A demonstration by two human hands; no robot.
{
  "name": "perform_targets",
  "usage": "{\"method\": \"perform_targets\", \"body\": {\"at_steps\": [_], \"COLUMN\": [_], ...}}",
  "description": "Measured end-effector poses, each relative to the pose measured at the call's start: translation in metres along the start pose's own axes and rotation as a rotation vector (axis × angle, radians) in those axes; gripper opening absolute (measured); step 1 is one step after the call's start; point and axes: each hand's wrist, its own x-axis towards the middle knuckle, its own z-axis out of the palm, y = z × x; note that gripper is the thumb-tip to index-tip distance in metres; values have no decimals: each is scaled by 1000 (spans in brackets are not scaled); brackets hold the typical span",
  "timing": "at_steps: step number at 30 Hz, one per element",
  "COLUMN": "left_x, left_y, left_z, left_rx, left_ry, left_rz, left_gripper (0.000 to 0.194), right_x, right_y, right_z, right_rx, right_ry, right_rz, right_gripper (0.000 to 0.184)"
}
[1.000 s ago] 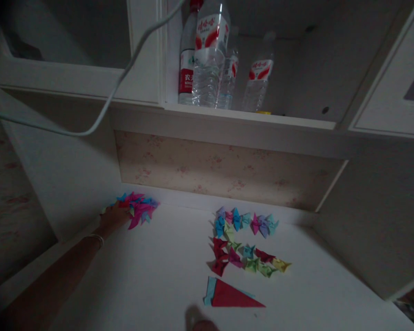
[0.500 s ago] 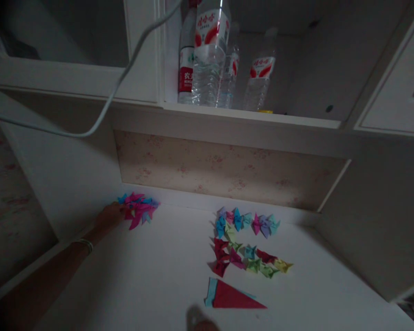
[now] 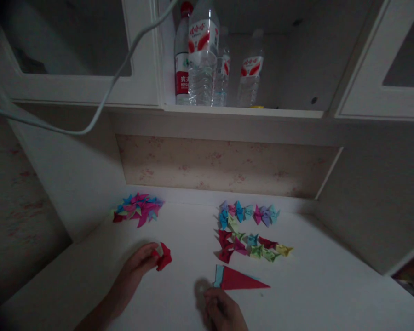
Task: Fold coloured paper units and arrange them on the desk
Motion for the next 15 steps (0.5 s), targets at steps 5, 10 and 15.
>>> {"method": "perform_targets", "body": {"at_steps": [5, 10, 15], "left_x": [-29, -26, -36], "left_y": [-3, -12, -15], "left_z": [50, 67, 67], "left_rx": [-142, -105, -116], "left_ry": [-219, -206, -197], "left_rz": [-66, -52, -123], "left_gripper": [29, 32, 36], "right_x": [19, 28, 22], "right_y": [-15, -5, 6], "right_z": [28, 40, 35], "right_rx": [182, 351, 307], "right_ry": [-114, -134, -86], "right_rz": [61, 13, -27], "right_gripper": [63, 67, 74]}}
